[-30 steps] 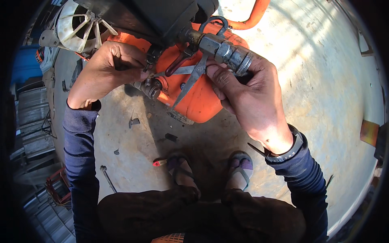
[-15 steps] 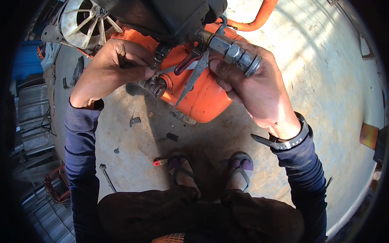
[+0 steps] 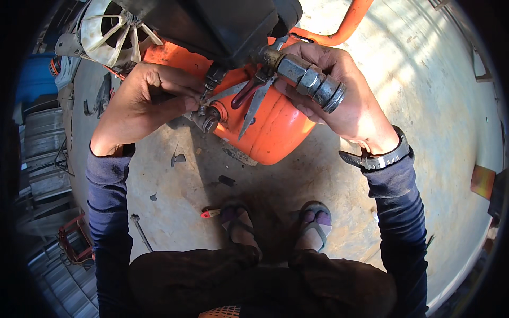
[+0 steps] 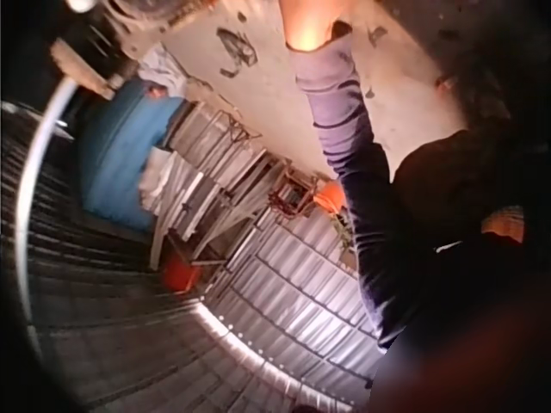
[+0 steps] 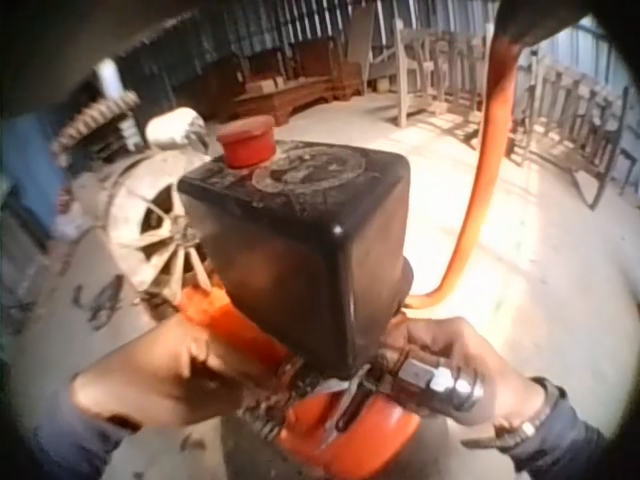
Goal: Repairing and maintaining a portable air compressor by applying seal tape to connectors and assembling parts.
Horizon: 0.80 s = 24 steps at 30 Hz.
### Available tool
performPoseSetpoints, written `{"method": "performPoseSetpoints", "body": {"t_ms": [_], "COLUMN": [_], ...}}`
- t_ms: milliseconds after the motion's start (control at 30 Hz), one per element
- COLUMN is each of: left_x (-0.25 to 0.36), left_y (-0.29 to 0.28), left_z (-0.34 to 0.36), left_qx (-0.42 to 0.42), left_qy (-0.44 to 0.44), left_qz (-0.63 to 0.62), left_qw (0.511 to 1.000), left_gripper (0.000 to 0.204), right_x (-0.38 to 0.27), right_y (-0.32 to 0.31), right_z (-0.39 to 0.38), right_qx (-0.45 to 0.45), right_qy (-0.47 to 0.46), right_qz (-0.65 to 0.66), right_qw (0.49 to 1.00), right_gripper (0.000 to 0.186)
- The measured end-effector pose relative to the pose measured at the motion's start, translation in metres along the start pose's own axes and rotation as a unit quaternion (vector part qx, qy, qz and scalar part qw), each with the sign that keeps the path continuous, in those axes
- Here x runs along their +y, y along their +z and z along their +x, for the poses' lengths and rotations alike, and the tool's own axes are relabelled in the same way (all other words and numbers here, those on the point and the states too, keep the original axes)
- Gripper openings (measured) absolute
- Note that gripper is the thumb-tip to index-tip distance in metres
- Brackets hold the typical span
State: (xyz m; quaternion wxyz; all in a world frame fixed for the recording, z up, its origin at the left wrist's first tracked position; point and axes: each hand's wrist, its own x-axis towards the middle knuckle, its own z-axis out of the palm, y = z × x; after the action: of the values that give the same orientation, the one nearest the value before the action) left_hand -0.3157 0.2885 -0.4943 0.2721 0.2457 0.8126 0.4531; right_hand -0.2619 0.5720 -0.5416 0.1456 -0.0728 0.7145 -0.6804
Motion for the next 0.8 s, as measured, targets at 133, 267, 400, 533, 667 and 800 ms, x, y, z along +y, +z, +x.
{"method": "performPoseSetpoints", "body": {"t_ms": [133,267,400,533,667,800], "left_x": [-0.001,0.002,0.004,0.005,0.002,0.003], "left_y": [0.007,0.009,0.007,0.006,0.005,0.007], "left_z": [-0.005,-0.003,-0.001,0.004,0.004,0.008], "left_qx": [0.035,0.044,0.042,0.040,0.044,0.052], "left_qy": [0.002,-0.005,-0.034,-0.057,-0.086,-0.094], "left_qz": [-0.004,0.006,-0.007,-0.038,-0.078,-0.102], "left_qw": [0.999,0.999,0.999,0.997,0.992,0.989], "left_gripper": [0.019,0.020,0.020,0.019,0.019,0.019], "right_x": [0.011,0.011,-0.005,-0.009,-0.009,0.003], "right_y": [-0.019,-0.032,-0.019,-0.027,-0.038,-0.046], "right_z": [0.014,0.020,0.016,0.015,0.018,0.038], "right_qx": [-0.099,-0.151,-0.061,-0.139,-0.241,-0.330], "right_qy": [-0.029,-0.025,0.019,0.065,0.125,0.136], "right_qz": [0.103,0.078,0.181,0.254,0.350,0.359], "right_qw": [0.989,0.985,0.981,0.955,0.897,0.863], "right_gripper": [0.030,0.040,0.039,0.034,0.030,0.034]}}
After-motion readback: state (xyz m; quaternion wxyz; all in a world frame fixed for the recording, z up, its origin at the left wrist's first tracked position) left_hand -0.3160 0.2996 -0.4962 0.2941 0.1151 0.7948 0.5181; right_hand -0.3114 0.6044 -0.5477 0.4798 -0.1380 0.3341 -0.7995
